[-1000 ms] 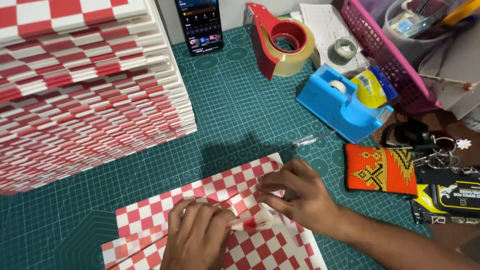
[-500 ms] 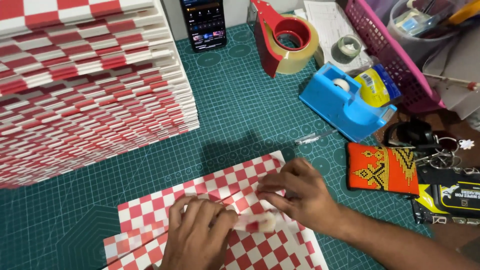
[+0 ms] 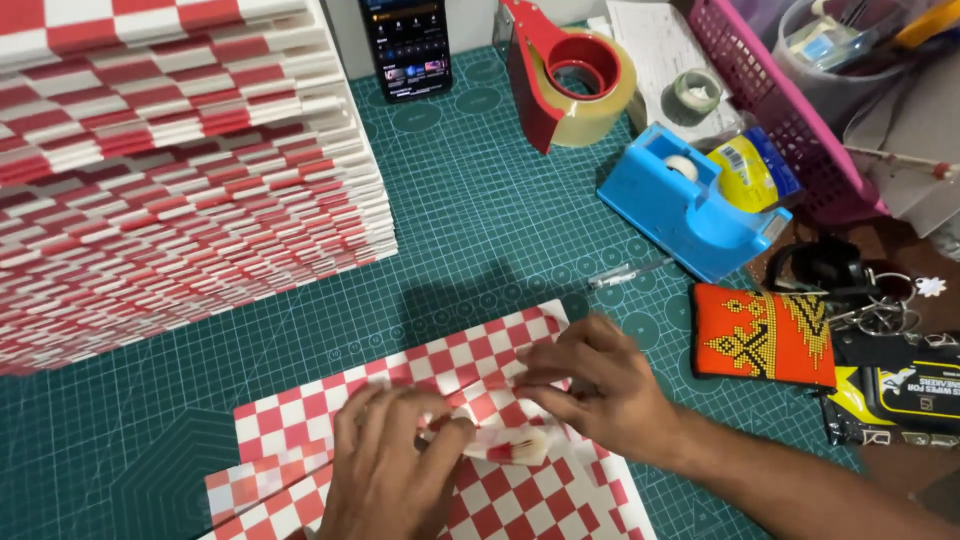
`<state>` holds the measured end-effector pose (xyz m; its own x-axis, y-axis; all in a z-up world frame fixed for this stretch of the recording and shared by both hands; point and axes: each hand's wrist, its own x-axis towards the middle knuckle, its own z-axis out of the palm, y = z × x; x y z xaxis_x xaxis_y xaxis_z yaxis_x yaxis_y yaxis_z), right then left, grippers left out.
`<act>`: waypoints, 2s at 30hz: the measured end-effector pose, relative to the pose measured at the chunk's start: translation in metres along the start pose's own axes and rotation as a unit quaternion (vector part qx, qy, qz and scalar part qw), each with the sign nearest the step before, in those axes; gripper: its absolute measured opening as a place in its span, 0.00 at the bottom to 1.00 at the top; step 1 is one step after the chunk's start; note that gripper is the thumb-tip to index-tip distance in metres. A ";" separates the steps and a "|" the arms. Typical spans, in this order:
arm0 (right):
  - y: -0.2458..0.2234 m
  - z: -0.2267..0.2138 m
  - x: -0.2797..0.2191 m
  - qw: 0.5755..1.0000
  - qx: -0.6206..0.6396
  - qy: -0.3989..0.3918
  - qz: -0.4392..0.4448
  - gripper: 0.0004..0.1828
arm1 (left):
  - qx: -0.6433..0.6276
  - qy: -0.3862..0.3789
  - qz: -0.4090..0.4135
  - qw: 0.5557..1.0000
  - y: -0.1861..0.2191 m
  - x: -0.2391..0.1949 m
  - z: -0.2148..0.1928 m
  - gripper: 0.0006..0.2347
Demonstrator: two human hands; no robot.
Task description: Rapidly folding individual sheets of red and white checkered paper and stacking them.
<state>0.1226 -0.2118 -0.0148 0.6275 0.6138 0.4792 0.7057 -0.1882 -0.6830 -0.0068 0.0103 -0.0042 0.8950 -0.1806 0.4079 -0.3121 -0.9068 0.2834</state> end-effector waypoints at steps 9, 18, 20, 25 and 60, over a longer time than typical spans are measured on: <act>-0.002 -0.001 0.003 0.998 -0.055 0.014 0.006 0.19 | -0.020 0.008 -0.011 1.000 0.004 0.004 -0.007 0.09; -0.001 -0.004 0.002 0.999 0.042 0.004 -0.027 0.10 | 0.001 0.008 -0.005 1.000 0.003 0.006 -0.006 0.04; -0.005 -0.003 0.004 0.999 0.004 0.011 0.038 0.14 | -0.013 0.033 0.015 0.999 0.004 0.009 -0.010 0.08; -0.008 -0.001 0.003 0.993 0.069 -0.020 0.089 0.19 | 0.002 0.027 0.014 1.000 0.002 0.007 -0.007 0.05; -0.005 -0.004 0.005 0.996 0.026 -0.035 0.074 0.24 | -0.023 0.040 0.026 0.999 -0.003 0.003 -0.002 0.12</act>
<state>0.1234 -0.2105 -0.0063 0.6977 0.6347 0.3322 0.5880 -0.2424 -0.7717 -0.0036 0.0134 -0.0017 0.8491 -0.1940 0.4913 -0.3732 -0.8786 0.2980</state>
